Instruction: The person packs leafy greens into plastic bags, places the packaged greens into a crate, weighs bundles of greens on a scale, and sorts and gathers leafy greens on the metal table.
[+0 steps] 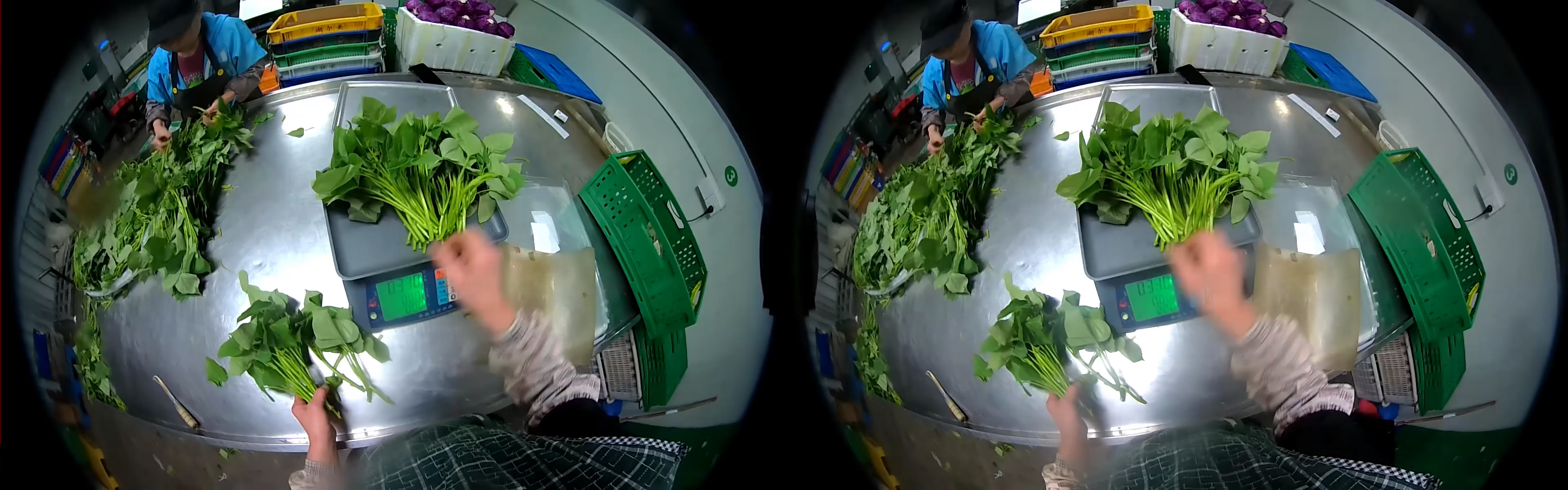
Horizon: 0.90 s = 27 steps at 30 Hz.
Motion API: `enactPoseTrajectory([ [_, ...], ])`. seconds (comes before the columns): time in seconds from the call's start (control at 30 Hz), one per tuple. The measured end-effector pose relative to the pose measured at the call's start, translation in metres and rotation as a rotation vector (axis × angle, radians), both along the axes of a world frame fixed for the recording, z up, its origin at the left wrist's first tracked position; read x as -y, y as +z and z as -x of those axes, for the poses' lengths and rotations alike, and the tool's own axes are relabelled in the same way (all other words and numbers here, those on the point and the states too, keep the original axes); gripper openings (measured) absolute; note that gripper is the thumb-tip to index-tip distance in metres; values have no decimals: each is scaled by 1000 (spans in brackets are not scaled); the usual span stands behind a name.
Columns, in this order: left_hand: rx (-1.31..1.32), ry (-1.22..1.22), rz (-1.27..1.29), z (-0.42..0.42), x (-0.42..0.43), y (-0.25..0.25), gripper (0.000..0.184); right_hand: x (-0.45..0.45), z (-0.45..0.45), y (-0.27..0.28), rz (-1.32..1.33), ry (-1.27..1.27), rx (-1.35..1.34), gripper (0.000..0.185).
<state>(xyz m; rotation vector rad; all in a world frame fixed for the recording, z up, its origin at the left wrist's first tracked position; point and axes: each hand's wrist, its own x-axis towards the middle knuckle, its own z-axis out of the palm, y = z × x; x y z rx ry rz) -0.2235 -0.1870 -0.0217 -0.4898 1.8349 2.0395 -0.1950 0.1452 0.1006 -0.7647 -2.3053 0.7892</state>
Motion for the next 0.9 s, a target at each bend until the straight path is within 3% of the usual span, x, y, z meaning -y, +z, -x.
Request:
enactPoseTrajectory([
  [0.07, -31, -31, 42, 2, -6, -1, 16, 63, -13, -61, 379, 321, 377, 26],
  [0.1, -27, -48, 52, 3, -9, 5, 16, 97, -23, -81, 195, 617, 579, 35],
  [0.13, -26, -45, 46, 4, -11, 11, 15, 125, -27, -85, 192, 704, 756, 44],
  [0.2, -63, -54, 24, 6, -14, 19, 15, 164, -40, -136, 102, 749, 541, 45],
  [0.27, -82, -56, 13, 9, -8, 15, 17, 173, -40, -148, 170, 702, 551, 42],
  [0.33, -95, -87, 79, 13, -1, 15, 20, 169, -41, -140, 239, 659, 485, 36],
  [0.43, -75, -129, 184, 18, 10, 5, 23, 144, -46, -109, 660, 706, 364, 31],
  [0.53, -32, -168, 216, 23, 16, -20, 31, 127, -57, -101, 598, 716, 326, 27],
  [0.6, -75, -293, 455, 31, 24, -25, 37, 117, -60, -82, 514, 746, 147, 24],
  [0.63, -88, -352, 578, 29, 26, -22, 40, 112, -62, -68, 603, 732, 164, 24],
  [0.7, -393, -368, 921, 22, 34, -11, 49, 99, -63, -48, 769, 694, 180, 22],
  [0.77, -837, -262, 1313, 21, 34, 19, 44, 96, -64, -49, 938, 605, 187, 20],
  [0.83, -745, -384, 859, 20, 22, 39, 34, 99, -62, -38, 1155, 561, 277, 19],
  [0.87, -325, -456, 403, 14, 4, 55, 26, 106, -62, -42, 1170, 584, 265, 20],
  [0.9, -261, -543, 199, 9, -17, 70, 22, 113, -61, -46, 1193, 606, 251, 20],
])
